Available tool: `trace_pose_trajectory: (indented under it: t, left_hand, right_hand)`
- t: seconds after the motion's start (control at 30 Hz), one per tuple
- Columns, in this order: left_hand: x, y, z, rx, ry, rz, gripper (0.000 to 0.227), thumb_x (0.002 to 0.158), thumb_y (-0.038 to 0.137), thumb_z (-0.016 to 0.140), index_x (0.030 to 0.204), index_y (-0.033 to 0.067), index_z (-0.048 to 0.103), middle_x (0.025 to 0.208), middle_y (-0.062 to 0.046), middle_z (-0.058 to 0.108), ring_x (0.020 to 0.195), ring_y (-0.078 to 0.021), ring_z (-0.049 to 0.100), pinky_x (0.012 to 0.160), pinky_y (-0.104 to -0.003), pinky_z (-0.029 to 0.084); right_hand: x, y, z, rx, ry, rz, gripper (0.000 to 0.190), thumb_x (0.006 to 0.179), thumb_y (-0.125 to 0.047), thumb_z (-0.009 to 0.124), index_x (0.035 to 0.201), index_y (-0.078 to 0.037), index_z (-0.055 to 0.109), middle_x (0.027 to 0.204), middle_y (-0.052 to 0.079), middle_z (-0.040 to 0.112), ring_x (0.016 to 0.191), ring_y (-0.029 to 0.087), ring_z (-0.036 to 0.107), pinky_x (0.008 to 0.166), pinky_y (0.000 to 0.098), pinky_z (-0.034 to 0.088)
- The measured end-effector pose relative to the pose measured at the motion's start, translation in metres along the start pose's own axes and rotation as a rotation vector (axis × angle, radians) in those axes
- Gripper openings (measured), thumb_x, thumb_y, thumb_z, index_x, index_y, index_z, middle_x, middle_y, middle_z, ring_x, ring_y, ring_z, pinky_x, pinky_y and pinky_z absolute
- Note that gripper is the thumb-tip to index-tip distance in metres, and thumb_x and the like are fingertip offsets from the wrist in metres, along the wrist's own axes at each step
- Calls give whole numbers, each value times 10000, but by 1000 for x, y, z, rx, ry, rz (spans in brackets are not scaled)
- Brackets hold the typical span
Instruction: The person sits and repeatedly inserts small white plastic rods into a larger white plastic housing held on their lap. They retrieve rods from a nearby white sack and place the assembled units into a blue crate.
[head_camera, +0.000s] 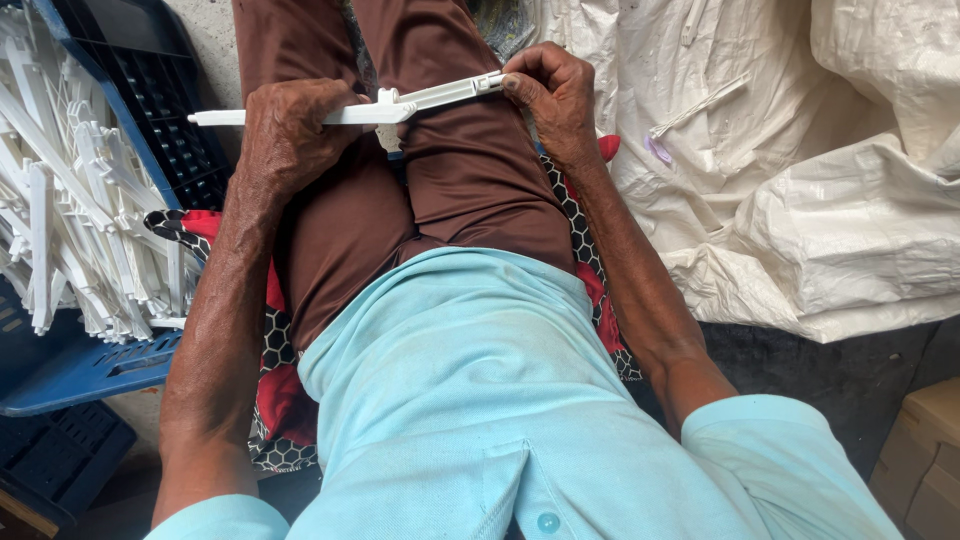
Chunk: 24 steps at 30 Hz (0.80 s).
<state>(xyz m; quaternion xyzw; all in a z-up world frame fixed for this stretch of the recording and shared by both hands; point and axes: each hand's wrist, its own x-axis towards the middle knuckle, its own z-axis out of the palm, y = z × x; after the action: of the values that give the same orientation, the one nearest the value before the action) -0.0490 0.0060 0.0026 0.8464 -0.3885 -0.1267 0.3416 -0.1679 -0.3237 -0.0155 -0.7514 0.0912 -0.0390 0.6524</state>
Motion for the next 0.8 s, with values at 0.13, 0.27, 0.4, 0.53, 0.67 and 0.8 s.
trace_pose_trajectory:
  t: [0.13, 0.27, 0.4, 0.53, 0.67, 0.8]
  left_hand:
    - [2, 3, -2, 49, -29, -30, 121, 953, 221, 844, 1008, 133, 782, 798, -17, 723, 707, -159, 696, 629, -340, 547]
    - [3, 5, -4, 31, -9, 5, 112, 965, 197, 831, 1041, 131, 782, 833, -18, 728, 746, -165, 706, 661, -339, 558]
    - [3, 6, -5, 3, -14, -10, 118, 958, 195, 828, 1044, 129, 781, 844, -21, 734, 748, -162, 709, 666, -337, 564]
    - [3, 4, -2, 14, -30, -20, 119, 965, 198, 833, 1035, 118, 780, 842, -29, 739, 742, -163, 709, 652, -335, 562]
    - [4, 3, 0, 41, -40, -4, 119, 957, 197, 840, 1009, 112, 776, 826, -26, 734, 730, -161, 704, 661, -342, 561]
    - [1, 5, -3, 25, -17, 8, 95, 958, 164, 826, 1018, 114, 771, 849, -20, 734, 749, -157, 704, 678, -337, 565]
  right_hand:
    - [3, 19, 2, -138, -33, -83, 346, 1099, -349, 641, 932, -46, 633, 771, -3, 586, 690, 67, 547, 608, 247, 485]
    - [4, 43, 4, -150, -37, -35, 487, 1110, -480, 545, 803, -105, 595, 674, -28, 519, 605, 65, 479, 539, 255, 401]
    - [3, 50, 5, -96, -22, -18, 536, 1103, -554, 440, 775, -140, 533, 671, -41, 464, 579, 63, 419, 505, 241, 351]
    - [2, 41, 1, -51, -78, -53, 452, 1140, -530, 452, 933, -131, 505, 726, -51, 417, 642, 62, 410, 564, 239, 389]
    - [1, 36, 2, -96, -89, -150, 401, 1179, -438, 488, 943, -115, 505, 763, -37, 393, 684, 74, 385, 608, 252, 375]
    - [2, 41, 7, -18, -71, -11, 426, 1140, -399, 547, 839, -100, 515, 704, -39, 409, 629, 71, 381, 568, 256, 356]
